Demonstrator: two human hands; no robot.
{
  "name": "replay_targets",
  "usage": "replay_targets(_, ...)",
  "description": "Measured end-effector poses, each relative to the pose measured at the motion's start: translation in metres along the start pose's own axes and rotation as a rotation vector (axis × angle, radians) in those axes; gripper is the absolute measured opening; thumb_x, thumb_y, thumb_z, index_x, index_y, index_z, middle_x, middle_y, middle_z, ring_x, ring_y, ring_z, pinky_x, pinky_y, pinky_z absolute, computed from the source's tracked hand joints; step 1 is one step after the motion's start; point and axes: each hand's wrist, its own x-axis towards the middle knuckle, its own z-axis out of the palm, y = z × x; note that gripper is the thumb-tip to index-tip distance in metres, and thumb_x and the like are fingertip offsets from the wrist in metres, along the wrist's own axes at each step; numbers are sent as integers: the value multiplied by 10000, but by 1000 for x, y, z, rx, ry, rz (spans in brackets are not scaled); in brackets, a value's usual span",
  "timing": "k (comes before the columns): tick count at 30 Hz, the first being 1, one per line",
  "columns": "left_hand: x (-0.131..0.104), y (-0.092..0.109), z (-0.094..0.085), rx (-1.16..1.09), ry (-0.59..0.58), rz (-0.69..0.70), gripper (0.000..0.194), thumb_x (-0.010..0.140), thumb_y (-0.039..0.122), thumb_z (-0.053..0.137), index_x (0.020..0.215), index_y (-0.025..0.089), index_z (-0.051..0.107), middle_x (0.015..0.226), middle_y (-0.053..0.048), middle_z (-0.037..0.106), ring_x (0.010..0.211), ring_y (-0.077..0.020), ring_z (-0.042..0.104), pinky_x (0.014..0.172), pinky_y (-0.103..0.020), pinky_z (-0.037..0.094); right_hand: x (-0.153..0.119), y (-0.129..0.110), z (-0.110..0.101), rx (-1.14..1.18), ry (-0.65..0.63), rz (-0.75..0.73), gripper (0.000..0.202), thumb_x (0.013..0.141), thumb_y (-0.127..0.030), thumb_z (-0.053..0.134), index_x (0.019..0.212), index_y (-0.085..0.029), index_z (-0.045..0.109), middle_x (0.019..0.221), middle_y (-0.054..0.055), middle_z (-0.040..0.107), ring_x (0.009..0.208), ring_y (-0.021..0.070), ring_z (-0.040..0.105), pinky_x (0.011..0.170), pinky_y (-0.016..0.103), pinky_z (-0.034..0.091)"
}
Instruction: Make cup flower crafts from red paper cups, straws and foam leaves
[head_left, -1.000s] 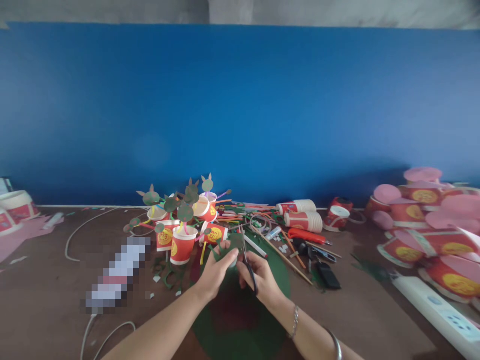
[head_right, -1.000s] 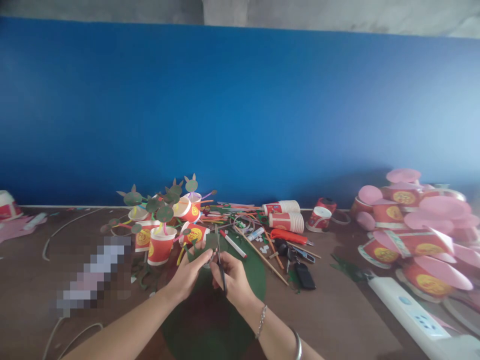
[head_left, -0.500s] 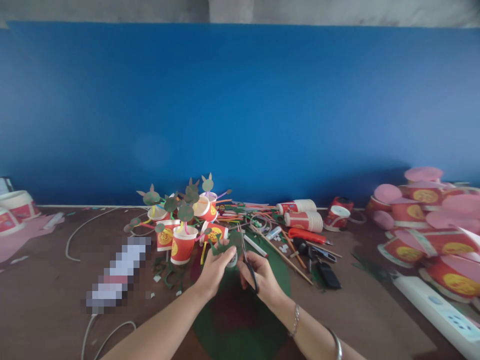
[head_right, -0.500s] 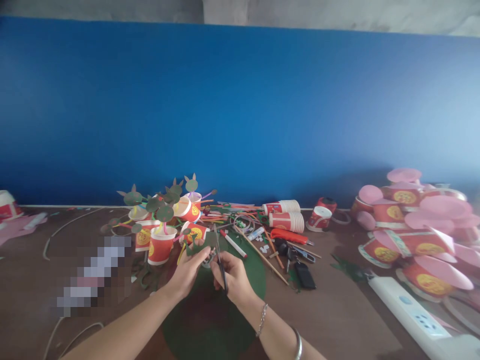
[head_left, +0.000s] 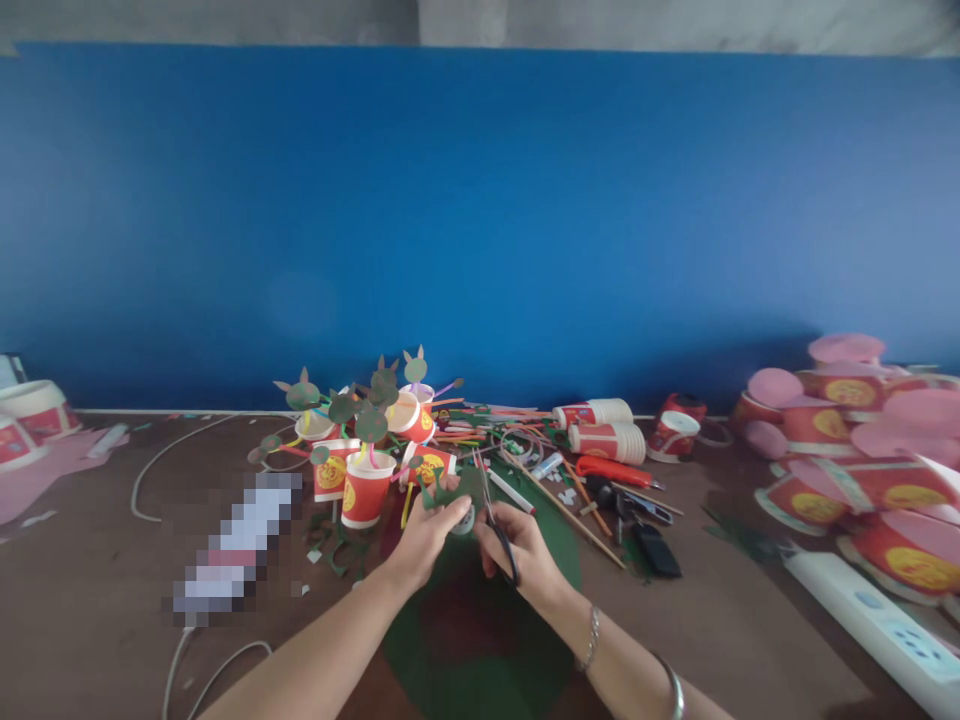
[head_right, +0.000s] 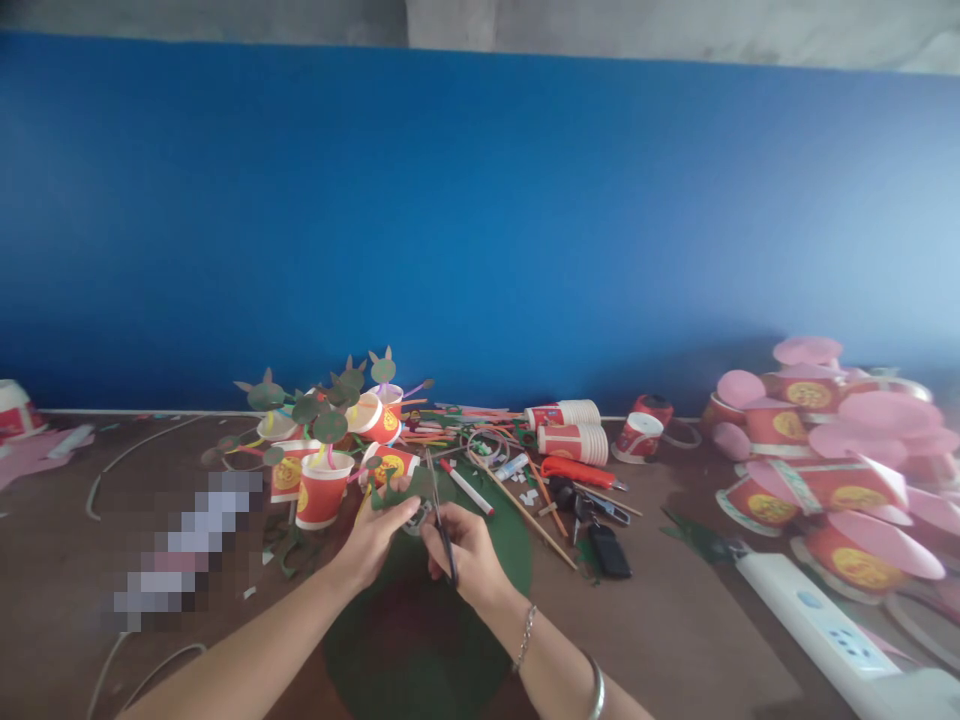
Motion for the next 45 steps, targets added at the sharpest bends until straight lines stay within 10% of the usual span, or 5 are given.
replay_targets(12, 0, 2, 1, 0, -39, 57, 205, 649, 309, 709, 682, 145, 590, 678, 4, 605, 673, -131, 560, 677, -251, 418, -1, -5, 2, -21, 6, 22, 343, 732, -496, 598, 686, -168, 508, 395, -60, 470, 339, 74, 414, 361, 187, 339)
replay_targets(18, 2, -5, 0, 130, 146, 47, 320, 626, 409, 720, 535, 142, 569, 545, 7, 574, 609, -138, 561, 603, -240, 401, 0, -3, 1, -9, -1, 22, 328, 717, -477, 622, 687, -169, 514, 392, -61, 474, 336, 79, 425, 362, 188, 340)
replay_targets(24, 3, -4, -3, 210, -13, 80, 341, 694, 421, 669, 530, 126, 625, 496, 1, 553, 515, -114, 500, 520, -228, 357, -1, -5, 1, 16, -4, 43, 353, 705, -496, 638, 715, -163, 520, 434, -52, 506, 367, 72, 433, 375, 181, 350)
replay_targets(45, 4, -2, -2, 237, 7, 126, 305, 693, 421, 660, 603, 130, 641, 594, -16, 615, 607, -137, 543, 592, -232, 407, -1, -2, 0, 9, -18, 12, 308, 743, -455, 606, 702, -168, 505, 407, -67, 470, 349, 71, 416, 375, 182, 331)
